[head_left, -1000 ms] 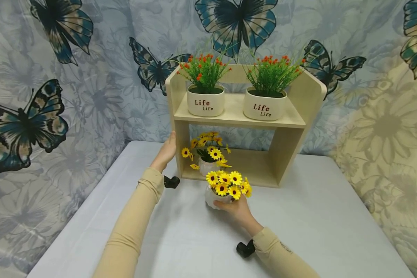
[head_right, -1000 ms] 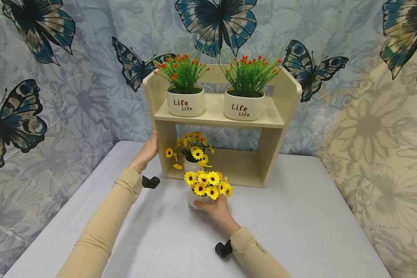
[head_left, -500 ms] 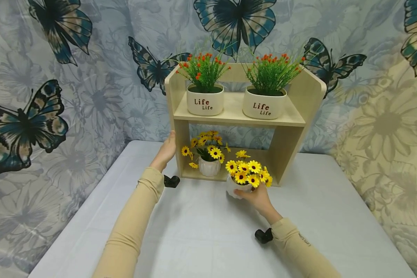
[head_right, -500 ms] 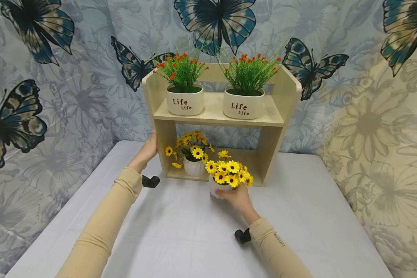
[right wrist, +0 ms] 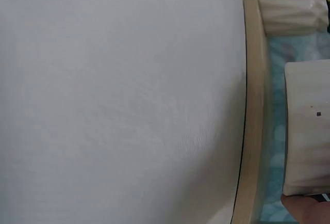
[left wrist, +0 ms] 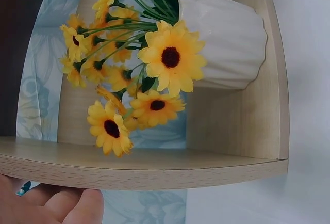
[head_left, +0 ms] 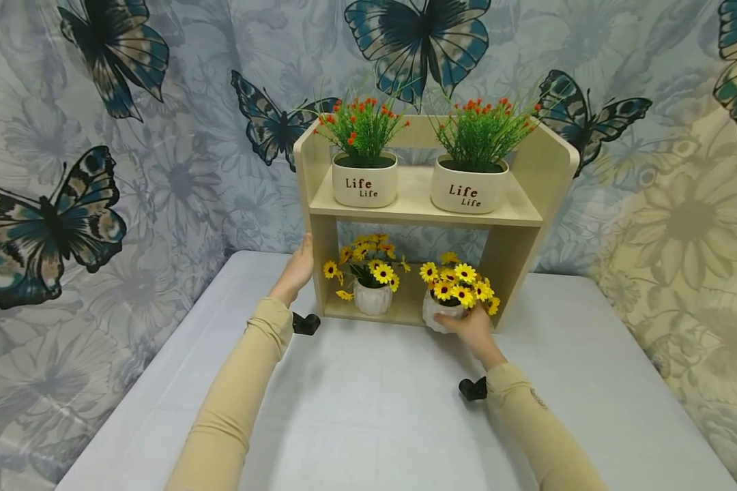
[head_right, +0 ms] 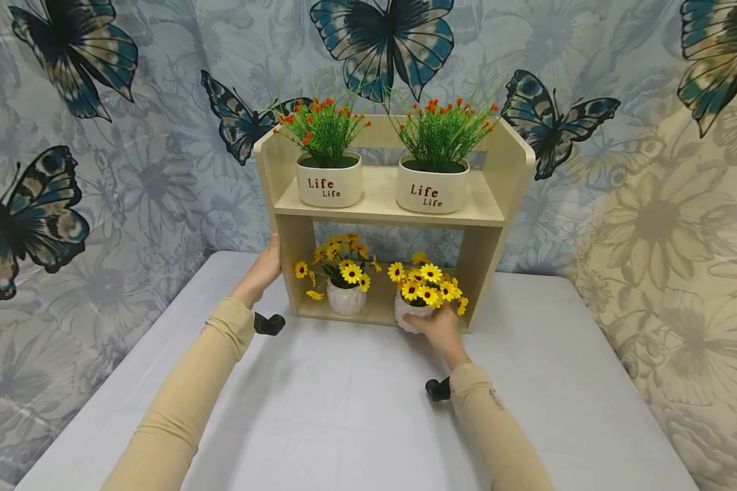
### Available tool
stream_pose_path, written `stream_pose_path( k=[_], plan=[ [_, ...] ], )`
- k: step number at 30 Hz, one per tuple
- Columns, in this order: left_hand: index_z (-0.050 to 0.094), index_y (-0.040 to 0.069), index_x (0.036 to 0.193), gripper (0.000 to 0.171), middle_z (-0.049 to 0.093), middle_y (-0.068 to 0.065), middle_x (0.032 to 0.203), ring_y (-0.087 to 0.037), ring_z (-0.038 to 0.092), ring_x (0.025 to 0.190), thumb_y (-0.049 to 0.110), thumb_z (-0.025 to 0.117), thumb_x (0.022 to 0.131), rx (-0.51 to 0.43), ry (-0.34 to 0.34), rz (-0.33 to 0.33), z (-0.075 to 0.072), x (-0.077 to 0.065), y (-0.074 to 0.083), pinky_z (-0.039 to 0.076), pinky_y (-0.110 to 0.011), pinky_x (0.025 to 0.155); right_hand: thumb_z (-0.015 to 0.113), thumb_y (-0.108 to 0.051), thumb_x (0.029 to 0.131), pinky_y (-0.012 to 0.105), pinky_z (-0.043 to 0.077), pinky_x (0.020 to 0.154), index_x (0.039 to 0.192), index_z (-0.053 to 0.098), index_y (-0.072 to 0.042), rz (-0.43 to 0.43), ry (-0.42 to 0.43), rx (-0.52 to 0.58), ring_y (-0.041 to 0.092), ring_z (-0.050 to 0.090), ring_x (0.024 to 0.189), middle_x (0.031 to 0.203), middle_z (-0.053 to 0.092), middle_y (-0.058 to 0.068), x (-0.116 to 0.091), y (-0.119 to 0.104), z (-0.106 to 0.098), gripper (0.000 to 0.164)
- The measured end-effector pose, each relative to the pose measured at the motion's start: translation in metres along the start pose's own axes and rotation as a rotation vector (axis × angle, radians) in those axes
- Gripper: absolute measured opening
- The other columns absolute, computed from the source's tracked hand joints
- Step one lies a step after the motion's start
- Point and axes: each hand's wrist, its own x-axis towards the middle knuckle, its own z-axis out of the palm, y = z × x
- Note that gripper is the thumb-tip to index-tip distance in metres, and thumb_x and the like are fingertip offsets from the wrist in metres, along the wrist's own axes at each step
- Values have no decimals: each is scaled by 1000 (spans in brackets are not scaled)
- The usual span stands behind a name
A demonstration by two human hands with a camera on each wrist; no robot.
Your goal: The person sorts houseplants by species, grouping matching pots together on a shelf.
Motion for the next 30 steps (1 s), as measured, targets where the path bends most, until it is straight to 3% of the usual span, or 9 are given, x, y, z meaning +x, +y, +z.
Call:
stream_pose_path(
  k=[14,19,25,30],
  plan=[
    [3,13,150,81,2,-8,154,-25,1,138,65,2,89,-1,11,-2,2,0,0,4,-42,111,80,-32,74,46,21,107,144,15,-1,82,-37,-35,34,24,133,144,28,21,25,7,-10,101],
    [3,12,150,81,2,-8,154,-25,1,138,65,2,88,2,17,-13,3,1,0,5,-41,111,80,-33,73,48,24,106,144,15,1,80,-34,-55,37,27,131,143,29,23,33,8,-11,102],
    [3,14,150,82,1,-6,154,-24,0,139,67,2,87,13,9,-17,2,1,0,4,-40,111,80,-30,74,47,20,108,146,11,-2,90,-49,-1,34,22,133,145,25,20,36,8,-11,103],
    [2,13,150,85,1,-7,154,-26,1,138,68,2,86,15,10,-20,2,1,-1,5,-41,111,79,-34,75,49,18,108,148,3,-7,116,-82,32,34,13,136,150,14,19,39,11,-11,109]
  ],
)
